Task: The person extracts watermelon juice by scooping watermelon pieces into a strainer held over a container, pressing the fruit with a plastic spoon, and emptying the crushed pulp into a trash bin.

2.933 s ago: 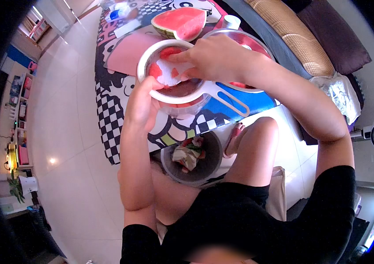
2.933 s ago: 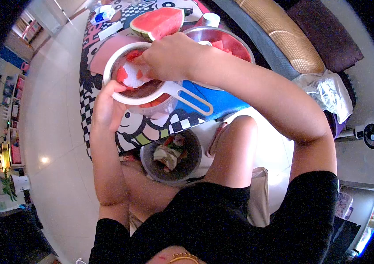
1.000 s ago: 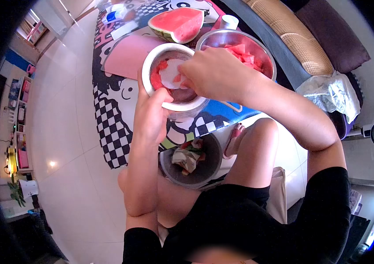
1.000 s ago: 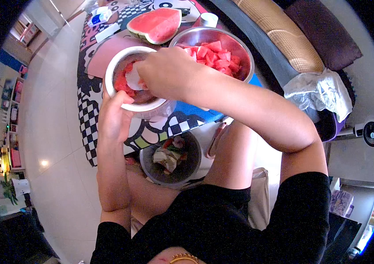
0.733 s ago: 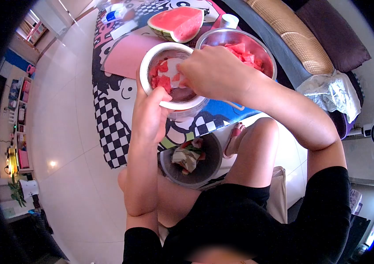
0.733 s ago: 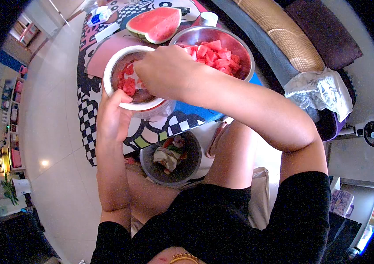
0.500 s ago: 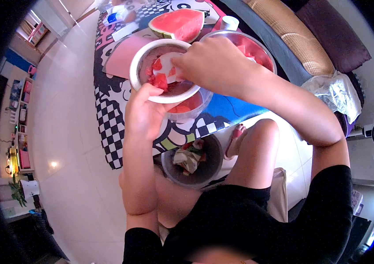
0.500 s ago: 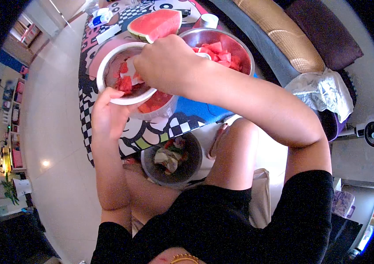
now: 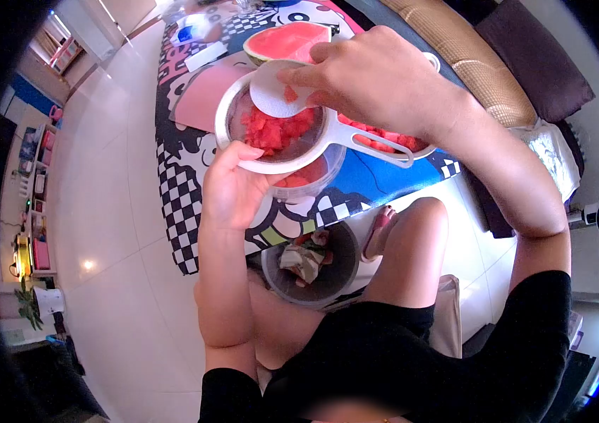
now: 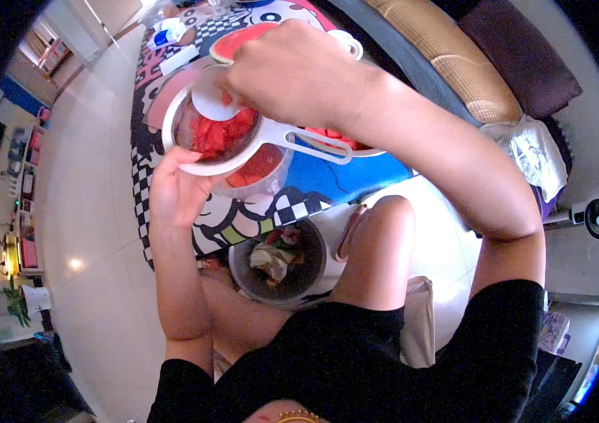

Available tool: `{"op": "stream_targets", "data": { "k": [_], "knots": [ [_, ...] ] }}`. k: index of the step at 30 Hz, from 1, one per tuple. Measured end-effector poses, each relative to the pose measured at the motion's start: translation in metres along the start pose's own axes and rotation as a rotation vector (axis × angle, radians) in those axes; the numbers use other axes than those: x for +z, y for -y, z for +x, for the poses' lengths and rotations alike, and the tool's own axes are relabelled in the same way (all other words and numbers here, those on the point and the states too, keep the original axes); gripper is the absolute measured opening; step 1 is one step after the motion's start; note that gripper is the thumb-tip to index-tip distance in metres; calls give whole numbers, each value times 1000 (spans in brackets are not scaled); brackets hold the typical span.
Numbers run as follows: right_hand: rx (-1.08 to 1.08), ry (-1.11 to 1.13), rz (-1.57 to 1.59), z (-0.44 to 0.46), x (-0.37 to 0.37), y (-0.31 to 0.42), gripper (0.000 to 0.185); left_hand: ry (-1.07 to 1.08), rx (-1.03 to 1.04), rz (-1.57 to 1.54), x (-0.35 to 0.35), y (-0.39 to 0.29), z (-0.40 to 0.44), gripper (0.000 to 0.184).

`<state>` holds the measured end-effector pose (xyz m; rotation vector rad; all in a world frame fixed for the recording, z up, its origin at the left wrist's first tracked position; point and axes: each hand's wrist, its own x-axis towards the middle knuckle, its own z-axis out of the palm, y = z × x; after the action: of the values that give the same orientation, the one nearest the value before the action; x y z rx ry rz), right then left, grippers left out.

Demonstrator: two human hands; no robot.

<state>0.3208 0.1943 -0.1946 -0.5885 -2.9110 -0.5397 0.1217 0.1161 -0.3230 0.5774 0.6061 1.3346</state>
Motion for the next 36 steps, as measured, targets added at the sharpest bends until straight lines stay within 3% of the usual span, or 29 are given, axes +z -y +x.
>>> {"op": "stream_targets", "data": {
  "k": [2,8,11,20,23,36],
  "knots": [
    [123,201,128,2,2,-6,26,-4,-2,14,-1,0,-1,56],
    [15,245,561,0,16,-13,24,-12,38,37,-4,4,0,55],
    [-93,167,534,2,34,-14,25,-53,54,36,0,8,1,58],
    [34,316,451,7,27,-8,26,-72,95,54,-3,12,3,66],
    [80,136,467,4,44,-5,28,-105,112,66,-2,10,2,67],
    [-16,67,278,11,60,1,17,-152,189,139,2,10,3,64]
  ]
}}
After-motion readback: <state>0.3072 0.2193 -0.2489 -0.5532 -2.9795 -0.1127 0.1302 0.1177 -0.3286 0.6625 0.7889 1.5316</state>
